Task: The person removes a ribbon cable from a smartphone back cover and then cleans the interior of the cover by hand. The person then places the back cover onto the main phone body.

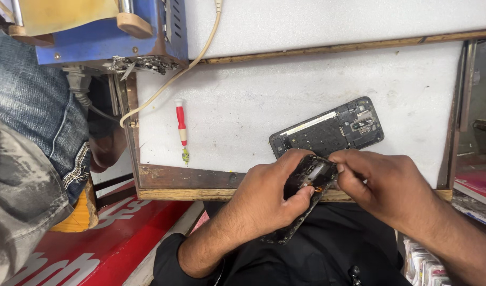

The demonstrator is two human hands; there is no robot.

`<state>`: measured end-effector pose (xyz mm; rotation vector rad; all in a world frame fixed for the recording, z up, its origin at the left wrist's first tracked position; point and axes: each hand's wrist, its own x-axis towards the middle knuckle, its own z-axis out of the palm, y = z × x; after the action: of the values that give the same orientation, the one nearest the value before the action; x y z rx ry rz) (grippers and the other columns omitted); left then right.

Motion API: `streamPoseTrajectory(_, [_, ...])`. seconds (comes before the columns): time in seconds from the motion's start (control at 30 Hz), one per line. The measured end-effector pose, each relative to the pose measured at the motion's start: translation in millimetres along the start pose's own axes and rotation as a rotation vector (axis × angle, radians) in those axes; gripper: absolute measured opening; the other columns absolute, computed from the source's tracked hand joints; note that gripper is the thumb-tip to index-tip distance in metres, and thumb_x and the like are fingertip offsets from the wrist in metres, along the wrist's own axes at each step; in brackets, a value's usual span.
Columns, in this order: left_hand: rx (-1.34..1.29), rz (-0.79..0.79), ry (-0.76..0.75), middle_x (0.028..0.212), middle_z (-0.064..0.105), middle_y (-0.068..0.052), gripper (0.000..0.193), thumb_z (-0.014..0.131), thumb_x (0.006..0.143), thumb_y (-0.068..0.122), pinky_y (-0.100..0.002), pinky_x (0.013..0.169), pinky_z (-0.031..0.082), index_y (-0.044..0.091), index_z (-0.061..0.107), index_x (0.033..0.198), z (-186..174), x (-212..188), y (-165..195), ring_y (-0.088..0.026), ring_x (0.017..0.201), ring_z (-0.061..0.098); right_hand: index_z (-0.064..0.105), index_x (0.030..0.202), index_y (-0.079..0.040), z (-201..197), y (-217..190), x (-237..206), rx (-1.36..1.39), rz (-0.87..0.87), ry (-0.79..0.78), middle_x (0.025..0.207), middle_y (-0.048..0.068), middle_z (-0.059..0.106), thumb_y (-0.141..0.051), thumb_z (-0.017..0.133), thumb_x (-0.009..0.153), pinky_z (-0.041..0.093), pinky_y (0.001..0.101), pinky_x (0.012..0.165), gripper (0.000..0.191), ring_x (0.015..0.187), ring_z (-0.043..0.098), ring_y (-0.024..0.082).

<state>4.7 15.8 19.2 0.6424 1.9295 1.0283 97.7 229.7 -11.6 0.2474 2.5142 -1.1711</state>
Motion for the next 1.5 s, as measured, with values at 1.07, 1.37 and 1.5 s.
streamPoseTrajectory(1.07, [0.111, 0.077, 0.083, 0.094, 0.074, -0.015, 0.039, 0.069, 0.091, 0.017, -0.040, 0.072, 0.062, 0.007, 0.059, 0.127, 5.4, -17.7, -3.6, -0.032, 0.084, 0.076, 0.076, 0.110, -0.005, 36.7, 12.9, -7.7, 0.412, 0.065, 0.000, 0.077, 0.006, 0.079, -0.007, 0.059, 0.094, 0.066, 0.0255, 0.058, 0.023, 0.067, 0.077, 0.014])
streamPoseTrajectory(1.37, [0.234, 0.241, 0.147, 0.100, 0.074, -0.015, 0.036, 0.071, 0.093, 0.012, -0.043, 0.074, 0.060, 0.004, 0.061, 0.127, 3.9, -40.6, 11.0, -0.034, 0.087, 0.075, 0.074, 0.097, -0.009, 1.4, 3.0, -15.4, -0.259, -0.241, 0.327, 0.088, 0.008, 0.078, -0.019, 0.068, 0.092, 0.059, 0.0341, 0.054, 0.012, 0.066, 0.073, 0.021])
streamPoseTrajectory(1.5, [0.016, 0.056, 0.165, 0.094, 0.076, -0.014, 0.042, 0.074, 0.089, 0.018, -0.036, 0.073, 0.062, 0.003, 0.062, 0.126, -9.0, -37.2, 1.0, -0.026, 0.086, 0.079, 0.068, 0.120, -0.003, -20.0, 58.5, -43.8, -0.215, -0.041, 0.444, 0.098, 0.012, 0.075, -0.014, 0.062, 0.103, 0.059, 0.0342, 0.059, 0.021, 0.080, 0.075, 0.023])
